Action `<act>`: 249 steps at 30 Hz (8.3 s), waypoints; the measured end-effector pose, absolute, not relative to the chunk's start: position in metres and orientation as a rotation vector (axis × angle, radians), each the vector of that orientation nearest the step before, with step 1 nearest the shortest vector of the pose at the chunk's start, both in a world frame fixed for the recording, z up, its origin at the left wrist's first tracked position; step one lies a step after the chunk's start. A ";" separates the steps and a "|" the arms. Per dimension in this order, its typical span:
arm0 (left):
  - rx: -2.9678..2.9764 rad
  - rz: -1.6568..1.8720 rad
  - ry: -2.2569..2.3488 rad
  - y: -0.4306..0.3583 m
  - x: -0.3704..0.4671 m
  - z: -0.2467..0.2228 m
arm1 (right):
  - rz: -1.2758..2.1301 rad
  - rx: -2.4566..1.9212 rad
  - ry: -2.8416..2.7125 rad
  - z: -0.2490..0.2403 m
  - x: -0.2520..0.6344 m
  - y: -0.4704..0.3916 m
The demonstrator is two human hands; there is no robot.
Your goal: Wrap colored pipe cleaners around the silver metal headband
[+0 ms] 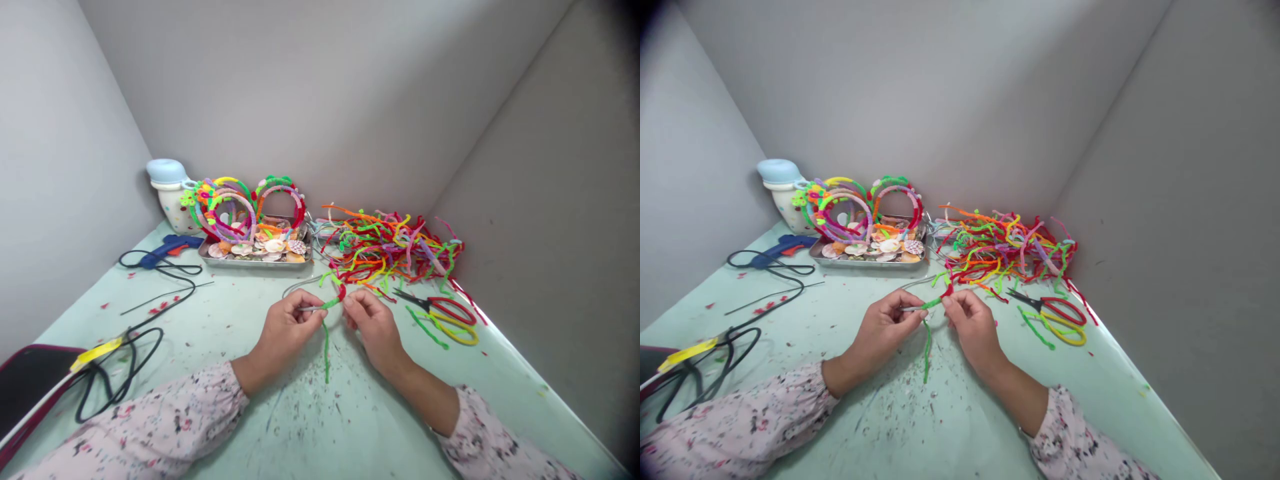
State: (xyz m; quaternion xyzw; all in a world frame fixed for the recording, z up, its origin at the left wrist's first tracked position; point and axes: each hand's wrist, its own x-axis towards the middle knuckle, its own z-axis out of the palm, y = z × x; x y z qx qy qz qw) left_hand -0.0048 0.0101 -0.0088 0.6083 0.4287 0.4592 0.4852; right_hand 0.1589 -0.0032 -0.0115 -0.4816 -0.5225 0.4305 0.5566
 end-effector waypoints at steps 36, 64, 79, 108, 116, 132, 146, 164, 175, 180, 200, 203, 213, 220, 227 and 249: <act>2.061 1.259 1.108 0.004 -0.009 -0.008 | 1.240 -1.086 -1.355 -0.016 0.156 -0.008; 2.151 1.279 1.091 0.003 -0.011 -0.003 | 1.274 -1.081 -1.368 -0.014 0.156 -0.008; 2.131 1.371 1.061 0.004 -0.009 -0.005 | 1.282 -1.078 -1.372 -0.016 0.156 -0.008; 2.030 1.344 1.152 0.002 -0.009 -0.003 | 1.295 -1.070 -1.365 -0.013 0.157 -0.007; 2.150 1.417 1.061 0.001 -0.012 -0.004 | 1.367 -1.029 -1.374 -0.009 0.157 -0.009; 2.113 1.188 1.035 0.000 -0.011 0.008 | 1.193 -1.022 -1.413 -0.015 0.159 -0.008; 1.810 0.979 1.139 0.010 -0.009 0.006 | 1.013 -1.151 -1.568 -0.016 0.158 -0.008; 1.337 0.784 1.115 0.019 -0.005 0.004 | 1.029 -1.169 -1.555 -0.017 0.159 -0.007; 1.512 1.179 1.239 0.015 -0.009 0.004 | 1.097 -1.108 -1.387 -0.016 0.160 -0.003; 1.364 1.089 1.114 0.013 -0.008 0.003 | 1.057 -1.109 -1.293 -0.013 0.160 0.000; 0.895 0.813 0.719 0.018 -0.008 0.004 | 1.035 -1.048 -1.449 -0.021 0.161 -0.004; 0.889 0.820 0.712 0.018 -0.008 0.003 | 1.043 -1.046 -1.451 -0.021 0.161 -0.003; 0.891 0.827 0.700 0.018 -0.008 0.002 | 1.065 -1.061 -1.440 -0.021 0.161 -0.004; 0.884 0.852 0.720 0.018 -0.008 0.001 | 1.088 -1.100 -1.428 -0.021 0.161 -0.004; 0.884 0.876 0.716 0.019 -0.008 0.000 | 1.161 -1.106 -1.400 -0.018 0.160 -0.004; 0.841 0.930 0.710 0.017 -0.007 0.000 | 1.300 -1.092 -1.329 -0.014 0.161 -0.002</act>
